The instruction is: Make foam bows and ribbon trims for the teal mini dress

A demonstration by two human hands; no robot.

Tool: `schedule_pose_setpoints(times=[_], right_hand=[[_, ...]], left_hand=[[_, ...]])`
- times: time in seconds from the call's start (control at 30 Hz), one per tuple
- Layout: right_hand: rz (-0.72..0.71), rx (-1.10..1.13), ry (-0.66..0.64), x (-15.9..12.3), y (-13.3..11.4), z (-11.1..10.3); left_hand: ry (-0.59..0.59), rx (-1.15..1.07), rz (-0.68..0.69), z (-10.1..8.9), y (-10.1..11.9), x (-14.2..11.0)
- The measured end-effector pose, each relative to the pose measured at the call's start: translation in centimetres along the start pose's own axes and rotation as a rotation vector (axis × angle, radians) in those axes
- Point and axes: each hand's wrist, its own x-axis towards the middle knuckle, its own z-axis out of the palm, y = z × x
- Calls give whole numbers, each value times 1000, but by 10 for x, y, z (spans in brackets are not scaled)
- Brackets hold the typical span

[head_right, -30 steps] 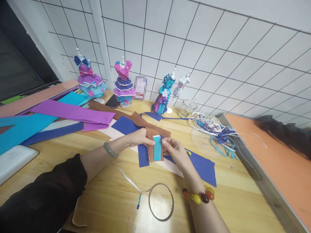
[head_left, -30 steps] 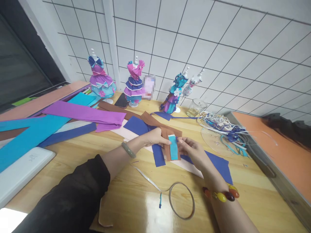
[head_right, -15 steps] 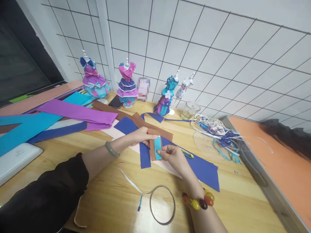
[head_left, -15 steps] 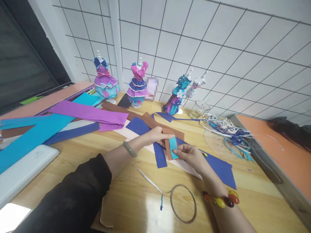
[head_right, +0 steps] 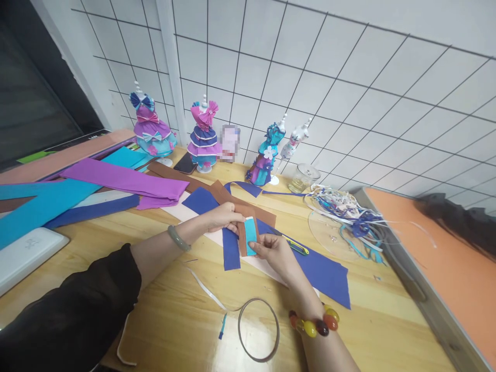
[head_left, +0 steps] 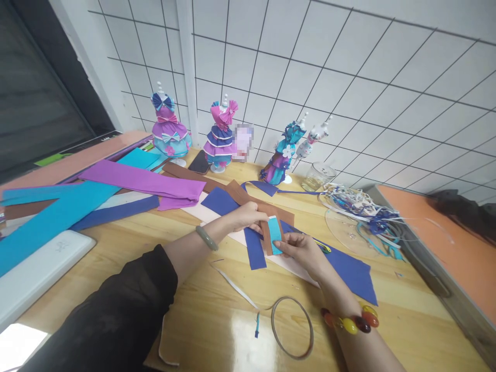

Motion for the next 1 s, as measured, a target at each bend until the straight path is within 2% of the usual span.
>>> schedule_pose_setpoints(times=[0.17, 0.4, 0.67, 1.0], right_hand=[[12, 41, 6, 2, 3, 1], [24, 25, 20, 2, 4, 2], [21, 72, 16, 2, 3, 3], [47, 86, 39, 1, 4, 4]], left_hand=[[-13, -23, -7, 3, 3, -4], [76, 56, 29, 5, -3, 0], [8, -11, 18, 3, -3, 1], [21, 21, 28, 3, -2, 0]])
